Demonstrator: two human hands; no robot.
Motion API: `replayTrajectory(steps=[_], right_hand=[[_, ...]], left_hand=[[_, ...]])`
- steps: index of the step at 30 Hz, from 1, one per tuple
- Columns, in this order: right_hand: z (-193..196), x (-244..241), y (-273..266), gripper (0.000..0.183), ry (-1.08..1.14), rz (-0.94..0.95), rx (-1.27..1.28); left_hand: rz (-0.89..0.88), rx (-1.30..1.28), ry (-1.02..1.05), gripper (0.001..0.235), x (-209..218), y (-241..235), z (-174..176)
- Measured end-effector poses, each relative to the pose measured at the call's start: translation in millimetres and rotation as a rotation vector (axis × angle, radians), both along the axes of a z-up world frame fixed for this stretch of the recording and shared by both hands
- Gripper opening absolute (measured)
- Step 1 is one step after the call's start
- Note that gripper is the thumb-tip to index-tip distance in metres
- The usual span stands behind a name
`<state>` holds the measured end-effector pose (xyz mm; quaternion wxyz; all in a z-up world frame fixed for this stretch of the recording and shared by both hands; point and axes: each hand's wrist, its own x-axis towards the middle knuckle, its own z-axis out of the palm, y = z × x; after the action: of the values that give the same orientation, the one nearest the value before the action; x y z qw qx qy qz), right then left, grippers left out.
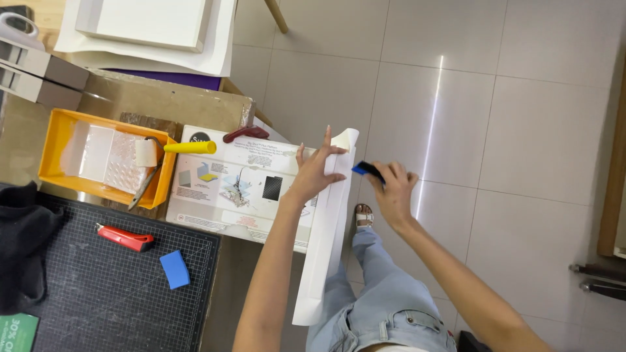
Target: Smoothing a white adhesive strip onto a long board using a squeegee and then moving the finished piece to a stack.
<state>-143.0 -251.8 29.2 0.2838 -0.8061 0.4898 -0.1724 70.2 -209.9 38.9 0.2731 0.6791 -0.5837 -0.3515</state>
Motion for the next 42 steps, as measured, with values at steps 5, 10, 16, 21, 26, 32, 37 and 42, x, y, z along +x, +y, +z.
replayTrajectory(steps=[5, 10, 16, 21, 26, 32, 37, 42], right_hand=[[-33.2, 22.1, -54.7, 0.005, 0.047, 0.324, -0.446], [-43.8, 58.7, -98.4, 0.009, -0.086, 0.647, -0.558], [-18.5, 47.9, -128.5, 0.012, -0.110, 0.838, -0.411], [-26.8, 68.9, -134.6, 0.011, -0.145, 0.870, -0.414], [-12.2, 62.1, -138.1, 0.008, -0.108, 0.956, -0.378], [-13.1, 73.4, -138.8, 0.011, -0.137, 0.923, -0.337], [-15.7, 72.8, -137.7, 0.008, -0.150, 0.960, -0.303], [10.5, 68.7, -135.3, 0.010, -0.260, 0.874, -0.265]], left_hand=[[0.018, 0.033, 0.057, 0.127, 3.6, -7.1, -6.0], [0.024, 0.060, 0.019, 0.133, 2.7, -7.8, -13.1], [0.013, 0.060, 0.059, 0.129, 3.4, -7.4, 1.6], [0.022, 0.083, 0.018, 0.133, 1.7, -6.5, -10.2], [0.029, 0.043, 0.032, 0.132, 4.0, -6.1, -6.6], [0.046, 0.062, -0.004, 0.136, -3.3, -3.1, -12.1], [0.113, -0.010, -0.002, 0.129, -11.8, 3.8, -6.4], [0.370, -0.209, 0.037, 0.077, -8.6, 78.9, -8.2]])
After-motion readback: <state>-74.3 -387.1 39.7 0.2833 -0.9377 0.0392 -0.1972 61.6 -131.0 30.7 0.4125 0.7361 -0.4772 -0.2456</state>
